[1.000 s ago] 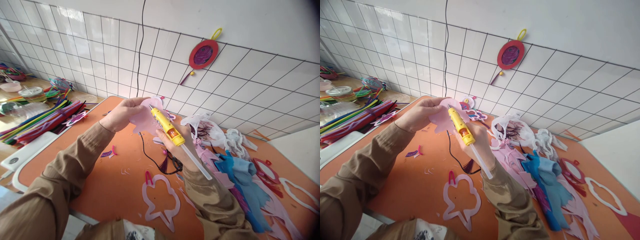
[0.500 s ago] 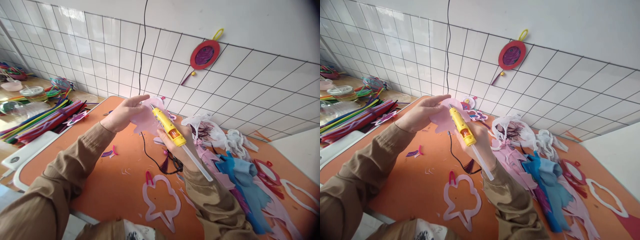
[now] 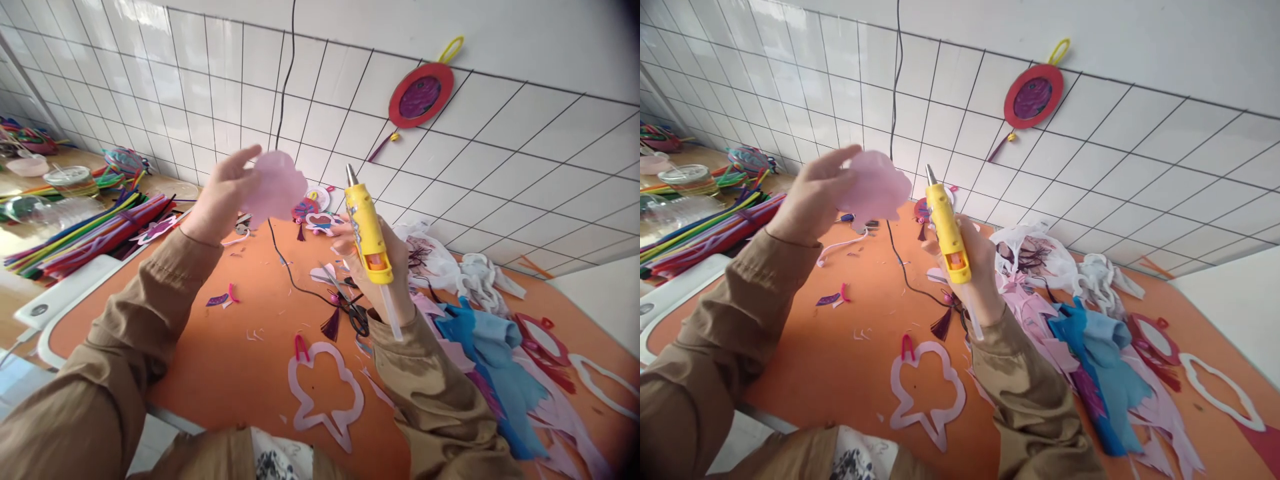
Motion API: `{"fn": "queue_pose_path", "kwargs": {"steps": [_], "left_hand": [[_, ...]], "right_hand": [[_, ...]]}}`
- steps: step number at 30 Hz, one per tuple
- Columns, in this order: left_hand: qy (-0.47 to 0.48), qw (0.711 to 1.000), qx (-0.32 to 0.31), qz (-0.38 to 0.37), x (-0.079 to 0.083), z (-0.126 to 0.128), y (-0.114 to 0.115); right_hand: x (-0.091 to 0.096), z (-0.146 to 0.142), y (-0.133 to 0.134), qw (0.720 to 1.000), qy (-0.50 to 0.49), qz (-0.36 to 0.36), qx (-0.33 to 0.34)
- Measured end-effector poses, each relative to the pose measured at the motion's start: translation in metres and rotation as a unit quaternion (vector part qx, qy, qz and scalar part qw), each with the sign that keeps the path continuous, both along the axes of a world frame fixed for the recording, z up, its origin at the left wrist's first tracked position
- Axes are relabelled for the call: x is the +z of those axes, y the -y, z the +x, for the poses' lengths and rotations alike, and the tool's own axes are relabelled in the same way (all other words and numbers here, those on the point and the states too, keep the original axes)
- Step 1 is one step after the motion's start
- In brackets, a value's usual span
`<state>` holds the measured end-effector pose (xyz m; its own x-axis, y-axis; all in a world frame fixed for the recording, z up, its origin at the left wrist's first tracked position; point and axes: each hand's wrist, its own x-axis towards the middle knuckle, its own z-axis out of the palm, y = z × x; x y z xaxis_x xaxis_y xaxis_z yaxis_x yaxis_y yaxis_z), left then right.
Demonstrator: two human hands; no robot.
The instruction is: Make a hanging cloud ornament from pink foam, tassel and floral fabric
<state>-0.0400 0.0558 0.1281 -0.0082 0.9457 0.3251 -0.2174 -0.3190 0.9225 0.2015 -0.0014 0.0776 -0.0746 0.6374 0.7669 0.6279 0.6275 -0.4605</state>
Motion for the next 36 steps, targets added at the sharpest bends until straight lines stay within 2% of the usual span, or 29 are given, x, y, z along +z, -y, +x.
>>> {"fn": "queue_pose_path", "kwargs": {"steps": [2, 4, 6, 9, 11, 14, 19, 23, 26, 31, 34, 36], "left_hand": [[0.027, 0.996, 0.061, 0.051, 0.010, -0.011, 0.003], [0.039, 0.987, 0.113, 0.109, 0.019, -0.021, 0.008], [0.031, 0.978, 0.133, 0.161, 0.026, -0.028, 0.015], [-0.005, 0.973, 0.139, 0.184, 0.032, -0.031, 0.026], [-0.020, 0.973, 0.130, 0.189, 0.034, -0.027, 0.033], [-0.013, 0.981, 0.094, 0.170, 0.035, -0.018, 0.040], [0.010, 0.992, 0.062, 0.114, 0.033, -0.009, 0.044], [0.013, 0.993, 0.044, 0.109, 0.032, -0.008, 0.045], [0.009, 0.993, 0.029, 0.111, 0.032, -0.006, 0.045], [0.025, 0.987, 0.020, 0.156, 0.029, 0.000, 0.039], [0.029, 0.985, 0.027, 0.169, 0.028, 0.001, 0.037], [0.021, 0.985, 0.025, 0.168, 0.029, 0.001, 0.039]], "right_hand": [[-0.002, 0.000, -0.004, 0.997, 0.057, -0.045, -0.004], [-0.006, -0.004, -0.007, 0.981, 0.159, -0.107, -0.009], [-0.014, -0.012, -0.009, 0.951, 0.266, -0.157, 0.005], [-0.033, -0.025, -0.015, 0.906, 0.365, -0.210, 0.048], [-0.046, -0.033, -0.019, 0.894, 0.378, -0.233, 0.054], [-0.059, -0.040, -0.022, 0.896, 0.365, -0.248, 0.044], [-0.069, -0.051, -0.020, 0.886, 0.394, -0.245, 0.030], [-0.079, -0.057, -0.020, 0.883, 0.405, -0.235, 0.027], [-0.078, -0.056, -0.021, 0.883, 0.409, -0.230, 0.032], [-0.055, -0.041, -0.022, 0.888, 0.429, -0.154, 0.067], [-0.047, -0.035, -0.022, 0.866, 0.459, -0.193, 0.044], [-0.050, -0.035, -0.023, 0.844, 0.489, -0.220, 0.010]]}}
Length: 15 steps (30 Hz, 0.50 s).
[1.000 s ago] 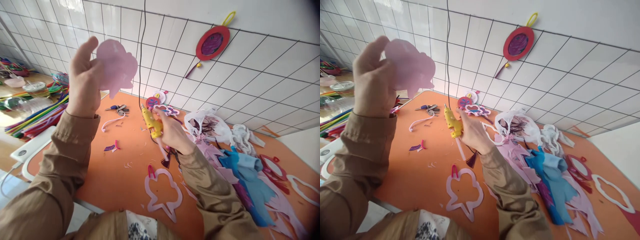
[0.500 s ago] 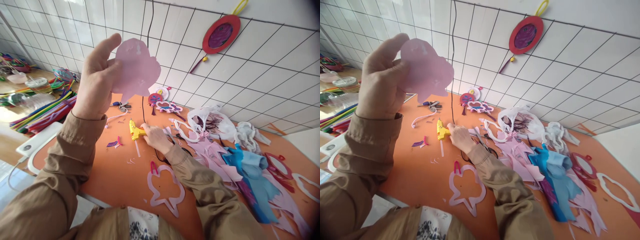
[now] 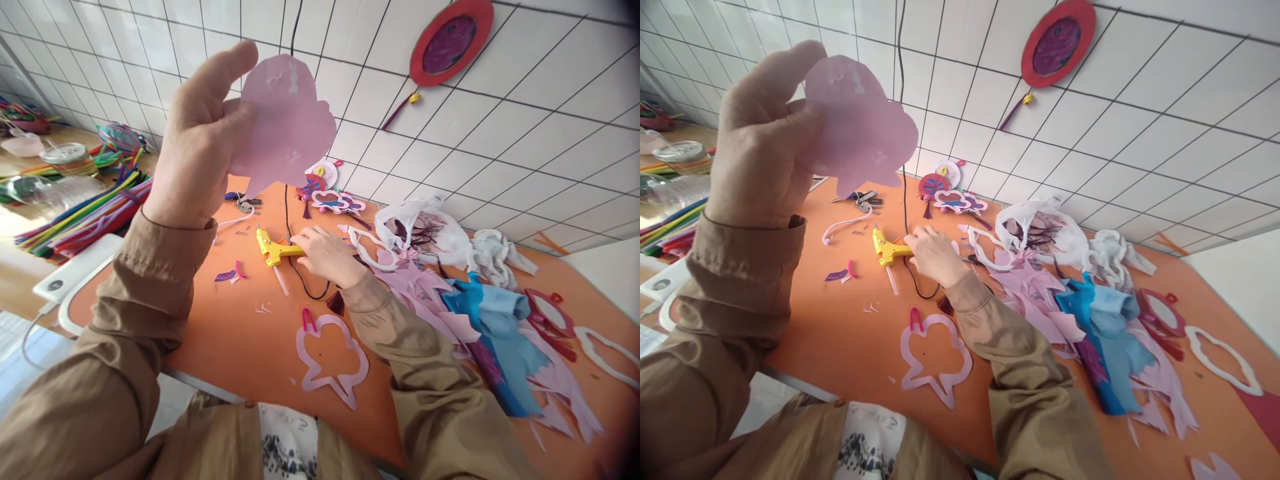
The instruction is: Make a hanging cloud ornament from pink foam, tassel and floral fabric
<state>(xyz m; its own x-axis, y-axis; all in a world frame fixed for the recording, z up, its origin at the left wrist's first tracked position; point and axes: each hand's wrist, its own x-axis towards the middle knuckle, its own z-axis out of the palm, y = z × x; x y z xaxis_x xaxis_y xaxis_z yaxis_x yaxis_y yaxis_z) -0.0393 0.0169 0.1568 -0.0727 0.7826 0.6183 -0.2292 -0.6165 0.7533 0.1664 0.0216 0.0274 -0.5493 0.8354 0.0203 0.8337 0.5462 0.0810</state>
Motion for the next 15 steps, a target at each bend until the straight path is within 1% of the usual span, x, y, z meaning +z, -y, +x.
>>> {"fn": "queue_pose_path", "kwargs": {"steps": [3, 5, 8, 11, 15], "left_hand": [[0.002, 1.000, -0.007, 0.004, 0.002, -0.003, 0.004], [0.007, 1.000, -0.011, 0.007, 0.004, -0.006, 0.005], [0.014, 1.000, -0.005, 0.018, 0.005, -0.009, 0.005], [0.015, 1.000, -0.008, 0.023, 0.005, -0.009, 0.004], [0.027, 0.999, -0.018, 0.004, 0.006, -0.007, 0.004]], "right_hand": [[-0.010, -0.002, -0.005, 0.999, 0.037, -0.013, -0.024], [-0.016, -0.003, -0.010, 0.999, 0.037, -0.016, -0.029], [-0.019, -0.007, -0.020, 0.998, 0.034, -0.015, -0.052], [-0.019, -0.016, -0.040, 0.996, 0.031, -0.013, -0.084], [-0.019, -0.036, -0.075, 0.994, 0.023, -0.015, -0.110]]}}
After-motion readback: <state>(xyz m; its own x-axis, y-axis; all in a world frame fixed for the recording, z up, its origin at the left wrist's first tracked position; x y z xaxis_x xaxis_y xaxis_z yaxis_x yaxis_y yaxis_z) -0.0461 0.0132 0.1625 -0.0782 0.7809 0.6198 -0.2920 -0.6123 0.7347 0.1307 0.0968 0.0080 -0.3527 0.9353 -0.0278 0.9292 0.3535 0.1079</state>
